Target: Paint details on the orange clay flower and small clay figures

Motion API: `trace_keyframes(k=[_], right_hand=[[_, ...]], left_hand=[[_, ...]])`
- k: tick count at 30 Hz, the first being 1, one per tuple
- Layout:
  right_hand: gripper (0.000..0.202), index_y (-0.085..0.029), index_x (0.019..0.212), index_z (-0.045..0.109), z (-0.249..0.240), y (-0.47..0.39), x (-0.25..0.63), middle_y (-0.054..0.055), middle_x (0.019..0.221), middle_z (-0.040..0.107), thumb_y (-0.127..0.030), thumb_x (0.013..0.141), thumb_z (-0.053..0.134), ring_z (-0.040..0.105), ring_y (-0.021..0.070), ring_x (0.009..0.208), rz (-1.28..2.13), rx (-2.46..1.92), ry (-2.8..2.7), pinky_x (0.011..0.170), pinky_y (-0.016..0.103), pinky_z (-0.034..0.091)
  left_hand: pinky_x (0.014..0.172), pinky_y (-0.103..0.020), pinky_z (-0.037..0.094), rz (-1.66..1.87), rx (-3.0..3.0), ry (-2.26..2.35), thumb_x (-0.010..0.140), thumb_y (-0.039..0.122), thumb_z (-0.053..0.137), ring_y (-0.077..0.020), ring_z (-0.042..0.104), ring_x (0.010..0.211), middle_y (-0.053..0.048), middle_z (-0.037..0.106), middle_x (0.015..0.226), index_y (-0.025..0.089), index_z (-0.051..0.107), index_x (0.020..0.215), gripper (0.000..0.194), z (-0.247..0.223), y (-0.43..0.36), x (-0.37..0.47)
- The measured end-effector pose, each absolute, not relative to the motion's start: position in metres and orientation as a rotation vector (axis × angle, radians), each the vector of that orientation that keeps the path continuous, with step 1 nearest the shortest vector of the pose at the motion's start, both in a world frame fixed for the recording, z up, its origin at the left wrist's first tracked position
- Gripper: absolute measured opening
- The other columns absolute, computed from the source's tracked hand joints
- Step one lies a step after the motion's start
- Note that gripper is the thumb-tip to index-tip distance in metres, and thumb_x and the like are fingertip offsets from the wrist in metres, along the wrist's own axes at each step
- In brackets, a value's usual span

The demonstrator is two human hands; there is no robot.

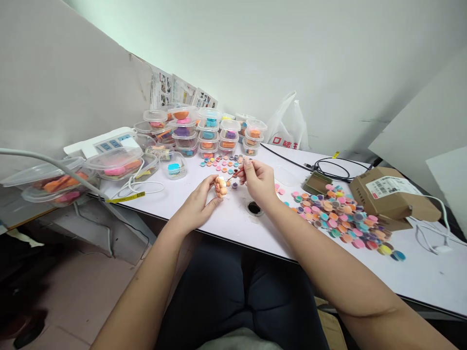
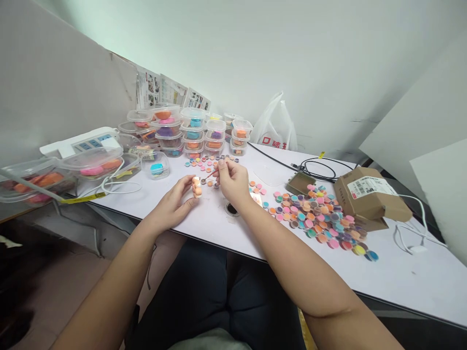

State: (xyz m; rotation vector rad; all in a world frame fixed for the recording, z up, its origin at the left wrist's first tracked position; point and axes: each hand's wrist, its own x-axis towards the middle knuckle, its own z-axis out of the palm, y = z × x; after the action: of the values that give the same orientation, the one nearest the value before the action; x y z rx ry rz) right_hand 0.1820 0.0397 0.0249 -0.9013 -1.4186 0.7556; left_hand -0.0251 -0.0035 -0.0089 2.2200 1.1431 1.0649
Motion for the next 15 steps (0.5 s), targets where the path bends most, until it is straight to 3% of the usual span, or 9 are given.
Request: trace_keyframes(k=[5,15], right_hand=[[0.050,-0.020,0.079,0.066,0.0343,0.0293,0.1739,0.000,0.064,0.065,-0.070,0.084,0.065,0.057,0.0107,0.051,1.022,-0.776,-1.328,0.051,0.025,0.051],[0.055,-0.019,0.079,0.065,0.0320,0.0310,0.1774,0.001,0.064,0.066,-0.073,0.085,0.061,0.059,0.0102,0.050,0.847,-0.831,-1.375,0.050,0.024,0.052]], left_hand=[[0.121,-0.045,0.040,1.070,2.184,1.093,0.099,0.037,0.056,-0.0263,0.049,0.144,-0.014,0.047,0.156,0.023,0.033,0.151,0.059,-0.0101,-0.0017,-0.0262],[0.122,-0.046,0.039,1.055,2.151,1.089,0.098,0.038,0.058,-0.0266,0.048,0.145,-0.013,0.044,0.158,0.025,0.032,0.153,0.062,-0.0125,-0.0004,-0.0269]])
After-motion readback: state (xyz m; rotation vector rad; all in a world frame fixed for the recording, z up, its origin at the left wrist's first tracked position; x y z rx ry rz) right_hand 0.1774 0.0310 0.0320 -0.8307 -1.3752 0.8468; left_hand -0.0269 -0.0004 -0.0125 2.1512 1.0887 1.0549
